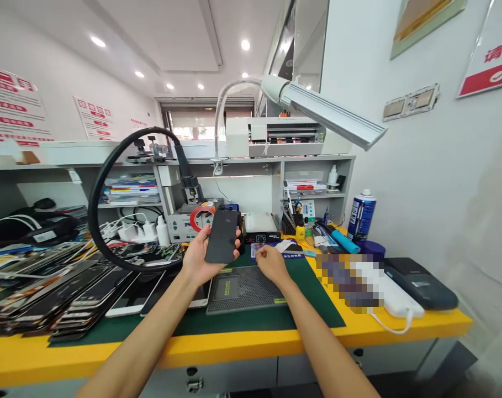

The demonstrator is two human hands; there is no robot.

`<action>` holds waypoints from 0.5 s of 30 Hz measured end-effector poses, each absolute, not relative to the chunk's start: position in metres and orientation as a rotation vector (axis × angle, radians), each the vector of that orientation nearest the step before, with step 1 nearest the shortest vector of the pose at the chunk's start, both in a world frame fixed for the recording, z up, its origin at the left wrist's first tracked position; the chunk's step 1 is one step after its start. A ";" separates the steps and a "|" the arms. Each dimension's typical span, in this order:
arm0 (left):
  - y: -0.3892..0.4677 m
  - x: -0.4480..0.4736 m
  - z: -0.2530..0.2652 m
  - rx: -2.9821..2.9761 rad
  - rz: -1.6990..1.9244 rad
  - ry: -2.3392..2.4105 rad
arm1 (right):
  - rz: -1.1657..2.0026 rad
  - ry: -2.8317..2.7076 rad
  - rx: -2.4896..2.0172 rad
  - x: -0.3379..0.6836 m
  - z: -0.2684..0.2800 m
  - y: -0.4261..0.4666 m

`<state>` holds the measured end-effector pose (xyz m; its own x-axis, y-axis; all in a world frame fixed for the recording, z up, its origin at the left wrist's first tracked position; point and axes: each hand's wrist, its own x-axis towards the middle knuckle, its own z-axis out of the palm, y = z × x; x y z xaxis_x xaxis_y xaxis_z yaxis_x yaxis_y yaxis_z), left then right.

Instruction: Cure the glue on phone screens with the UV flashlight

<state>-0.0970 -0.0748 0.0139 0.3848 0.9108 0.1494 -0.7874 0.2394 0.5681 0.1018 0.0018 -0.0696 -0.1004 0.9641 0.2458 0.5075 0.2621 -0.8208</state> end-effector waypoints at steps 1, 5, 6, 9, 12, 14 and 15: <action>-0.073 -0.099 0.013 0.645 1.196 0.242 | 0.711 -1.732 -1.361 0.101 -0.069 0.001; -0.070 -0.112 0.012 0.745 1.277 0.285 | 0.677 -1.699 -1.391 0.098 -0.069 -0.002; -0.069 -0.115 0.012 0.758 1.305 0.300 | 0.664 -1.684 -1.396 0.097 -0.069 -0.003; -0.063 -0.126 0.010 0.734 1.414 0.350 | 0.607 -1.642 -1.394 0.092 -0.065 -0.009; -0.057 -0.133 0.007 0.674 1.492 0.406 | 0.545 -1.635 -1.370 0.082 -0.051 -0.008; -0.054 -0.135 0.006 0.650 1.506 0.422 | 0.513 -1.658 -1.342 0.071 -0.039 0.001; -0.054 -0.136 0.006 0.644 1.510 0.420 | 0.503 -1.676 -1.324 0.065 -0.034 0.007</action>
